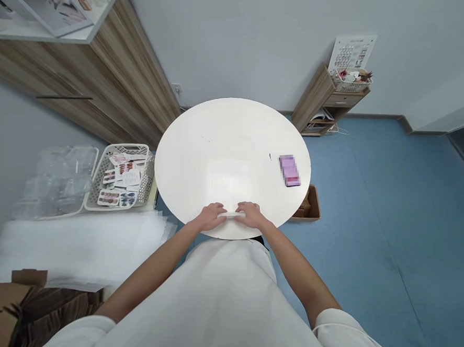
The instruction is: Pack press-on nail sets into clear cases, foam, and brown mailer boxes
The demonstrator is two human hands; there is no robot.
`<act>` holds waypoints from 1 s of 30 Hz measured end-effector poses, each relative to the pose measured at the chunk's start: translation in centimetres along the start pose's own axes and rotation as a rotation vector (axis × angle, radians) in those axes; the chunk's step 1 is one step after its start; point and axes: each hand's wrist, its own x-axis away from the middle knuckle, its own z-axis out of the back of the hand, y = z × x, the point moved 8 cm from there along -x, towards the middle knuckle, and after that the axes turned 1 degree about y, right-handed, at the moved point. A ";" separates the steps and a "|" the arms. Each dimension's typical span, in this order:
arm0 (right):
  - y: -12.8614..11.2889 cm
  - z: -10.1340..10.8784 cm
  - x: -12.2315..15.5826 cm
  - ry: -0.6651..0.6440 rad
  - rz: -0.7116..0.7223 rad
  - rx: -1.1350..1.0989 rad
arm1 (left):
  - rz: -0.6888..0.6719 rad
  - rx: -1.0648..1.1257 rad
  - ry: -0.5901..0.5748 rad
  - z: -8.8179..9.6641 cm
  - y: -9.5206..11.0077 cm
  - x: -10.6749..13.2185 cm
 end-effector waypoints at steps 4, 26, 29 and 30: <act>1.4 0.8 -1.8 0.008 -0.119 -0.088 | 0.090 0.079 0.080 1.2 -2.2 -1.0; 1.0 0.8 -1.8 0.353 -0.121 0.199 | 0.227 -0.074 0.372 3.1 -4.3 0.1; -1.5 -0.7 -2.6 0.206 0.112 0.216 | 0.013 -0.126 0.231 1.6 -1.8 -0.5; -1.7 -1.2 -2.8 0.160 0.137 0.219 | -0.015 -0.134 0.186 1.1 -1.4 -0.7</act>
